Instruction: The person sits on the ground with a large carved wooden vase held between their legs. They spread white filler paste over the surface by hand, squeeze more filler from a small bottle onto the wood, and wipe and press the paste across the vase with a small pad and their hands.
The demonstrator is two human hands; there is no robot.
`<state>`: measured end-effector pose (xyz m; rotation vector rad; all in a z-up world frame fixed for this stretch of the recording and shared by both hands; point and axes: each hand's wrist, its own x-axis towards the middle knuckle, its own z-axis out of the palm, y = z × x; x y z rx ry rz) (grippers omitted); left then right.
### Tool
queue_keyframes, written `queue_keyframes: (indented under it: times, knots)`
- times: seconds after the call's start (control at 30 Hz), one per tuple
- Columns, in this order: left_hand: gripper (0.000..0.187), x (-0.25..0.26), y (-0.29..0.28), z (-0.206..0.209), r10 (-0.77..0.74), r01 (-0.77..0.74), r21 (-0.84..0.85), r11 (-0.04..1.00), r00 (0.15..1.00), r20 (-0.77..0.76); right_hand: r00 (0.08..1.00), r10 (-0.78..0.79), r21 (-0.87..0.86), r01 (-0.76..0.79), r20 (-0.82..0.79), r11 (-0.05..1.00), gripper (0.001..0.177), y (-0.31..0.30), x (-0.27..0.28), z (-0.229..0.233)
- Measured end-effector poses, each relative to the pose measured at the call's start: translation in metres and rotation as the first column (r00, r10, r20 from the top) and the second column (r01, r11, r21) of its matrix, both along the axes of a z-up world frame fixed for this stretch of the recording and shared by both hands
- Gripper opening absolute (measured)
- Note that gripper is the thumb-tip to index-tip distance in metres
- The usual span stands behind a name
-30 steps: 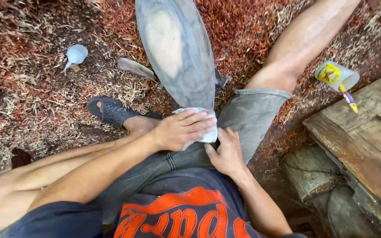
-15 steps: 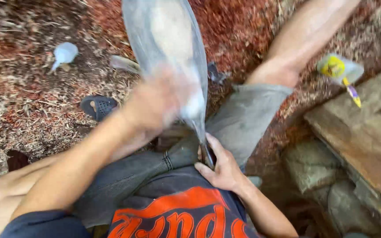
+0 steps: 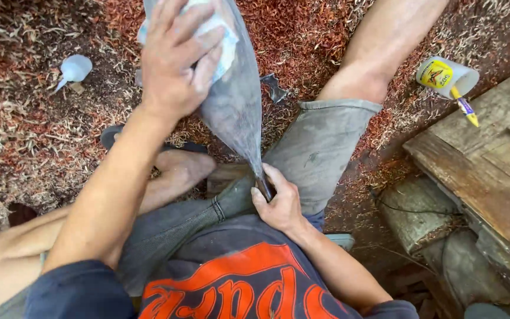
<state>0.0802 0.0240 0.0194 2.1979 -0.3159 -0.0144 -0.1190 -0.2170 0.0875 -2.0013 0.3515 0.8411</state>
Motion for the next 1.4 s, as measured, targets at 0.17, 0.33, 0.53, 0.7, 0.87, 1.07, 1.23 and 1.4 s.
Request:
queue_keyframes:
  times: [0.17, 0.33, 0.53, 0.7, 0.87, 1.07, 1.23, 1.4]
  knots:
    - [0.049, -0.118, -0.055, 0.002, -0.249, 0.289, 0.136, 0.948, 0.935, -0.252, 0.997, 0.015, 0.018, -0.016, 0.072, 1.000, 0.051, -0.005, -0.007, -0.009]
    - [0.025, -0.086, -0.033, -0.023, -0.298, 0.295, 0.065, 0.953, 0.954, 0.041, 0.989, -0.011, 0.052, 0.003, 0.149, 0.999, 0.054, 0.000, -0.006, -0.010]
    - [0.035, -0.093, -0.046, -0.020, 0.056, -0.034, 0.171, 0.985, 0.990, -0.126, 0.998, -0.030, 0.016, 0.029, 0.052, 0.999, 0.049, -0.002, -0.004, -0.011]
    - [0.049, -0.155, -0.045, -0.018, -0.391, 0.418, 0.169, 0.892, 0.904, -0.174, 0.992, 0.007, 0.021, -0.010, 0.123, 1.000, 0.046, -0.005, -0.013, -0.014]
    - [0.062, -0.036, -0.011, -0.021, -0.033, 0.045, 0.071, 0.996, 0.985, -0.170, 0.998, -0.015, 0.042, 0.012, 0.068, 0.999, 0.049, -0.003, -0.001, -0.008]
    - [0.057, -0.136, -0.047, -0.029, -0.149, 0.162, 0.112, 0.980, 0.982, -0.117, 0.998, -0.051, 0.158, 0.045, 0.036, 0.986, 0.048, -0.009, -0.009, -0.013]
    - [0.044, -0.059, -0.004, -0.069, -0.284, 0.279, 0.135, 0.951, 0.958, 0.025, 0.997, -0.073, 0.284, 0.082, -0.039, 0.955, 0.052, -0.028, -0.022, -0.034]
    - [0.030, 0.021, 0.003, -0.037, -0.038, 0.063, 0.072, 0.995, 0.949, -0.312, 0.879, -0.142, 0.460, 0.368, -0.454, 0.808, 0.058, -0.037, 0.005, -0.007]
